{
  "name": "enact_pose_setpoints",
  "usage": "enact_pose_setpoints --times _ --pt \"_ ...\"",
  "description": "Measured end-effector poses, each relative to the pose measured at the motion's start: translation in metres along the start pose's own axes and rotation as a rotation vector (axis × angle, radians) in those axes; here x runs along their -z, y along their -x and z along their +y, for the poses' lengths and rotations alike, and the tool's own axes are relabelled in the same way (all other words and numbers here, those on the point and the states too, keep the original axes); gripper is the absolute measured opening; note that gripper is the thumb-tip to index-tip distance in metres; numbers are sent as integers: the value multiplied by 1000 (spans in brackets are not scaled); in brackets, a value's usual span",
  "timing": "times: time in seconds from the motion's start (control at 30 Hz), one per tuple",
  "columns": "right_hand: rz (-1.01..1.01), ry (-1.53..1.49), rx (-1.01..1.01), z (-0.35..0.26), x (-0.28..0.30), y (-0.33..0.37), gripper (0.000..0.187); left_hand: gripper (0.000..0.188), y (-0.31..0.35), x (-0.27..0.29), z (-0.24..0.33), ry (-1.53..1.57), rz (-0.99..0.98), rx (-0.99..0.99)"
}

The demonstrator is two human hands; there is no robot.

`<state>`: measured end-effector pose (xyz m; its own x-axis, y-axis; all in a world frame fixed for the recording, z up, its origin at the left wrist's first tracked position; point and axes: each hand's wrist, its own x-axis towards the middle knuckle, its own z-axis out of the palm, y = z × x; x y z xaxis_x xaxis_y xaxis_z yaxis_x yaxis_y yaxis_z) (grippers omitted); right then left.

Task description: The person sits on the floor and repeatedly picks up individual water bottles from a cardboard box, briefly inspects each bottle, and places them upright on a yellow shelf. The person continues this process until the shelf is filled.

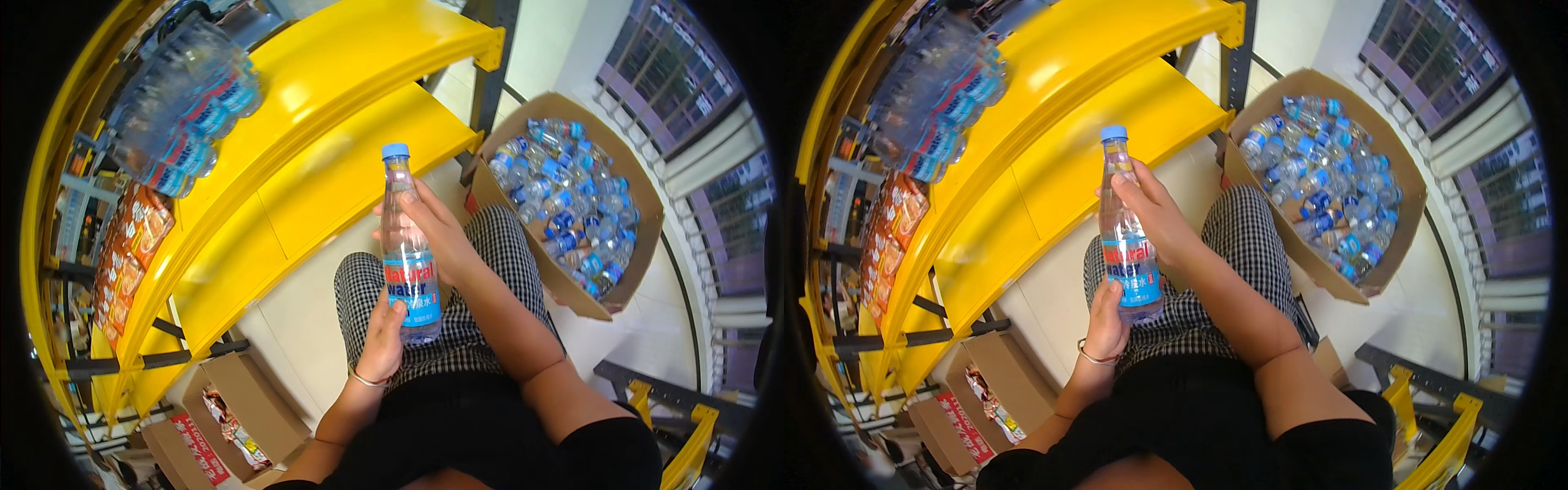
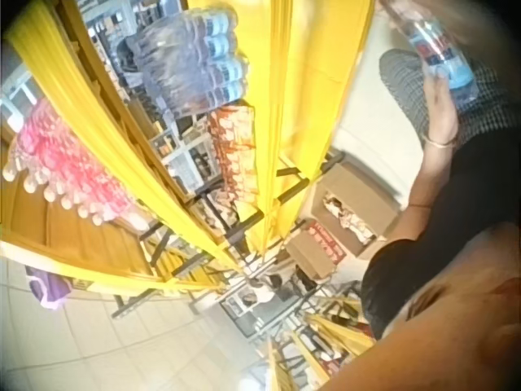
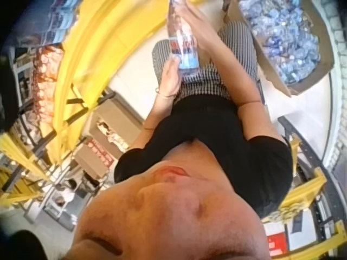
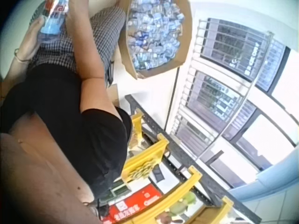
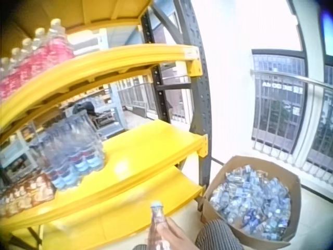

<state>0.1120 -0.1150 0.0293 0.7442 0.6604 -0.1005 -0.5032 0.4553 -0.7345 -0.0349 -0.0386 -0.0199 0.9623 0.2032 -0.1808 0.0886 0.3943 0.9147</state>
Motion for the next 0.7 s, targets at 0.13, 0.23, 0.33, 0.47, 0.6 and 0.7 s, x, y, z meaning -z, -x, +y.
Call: enact_pose_setpoints --times 0.13,0.23,0.33,0.47,0.6,0.7 --pt "-21 96 52 6 -17 -15 34 58 -1 4 15 66 27 -58" --pt "-35 217 52 2 -38 -22 38 56 -8 8 35 82 45 -145" --pt "-124 412 238 11 -59 -27 46 53 -16 21 50 90 81 -260" --pt "-318 693 369 13 -72 -33 60 51 -40 40 80 4 184 -414" --pt "-433 1042 456 -1 -90 -61 72 50 -68 69 126 -162 229 -571" --pt "-442 1118 532 -12 -107 -95 75 51 -91 87 152 -226 240 -655"
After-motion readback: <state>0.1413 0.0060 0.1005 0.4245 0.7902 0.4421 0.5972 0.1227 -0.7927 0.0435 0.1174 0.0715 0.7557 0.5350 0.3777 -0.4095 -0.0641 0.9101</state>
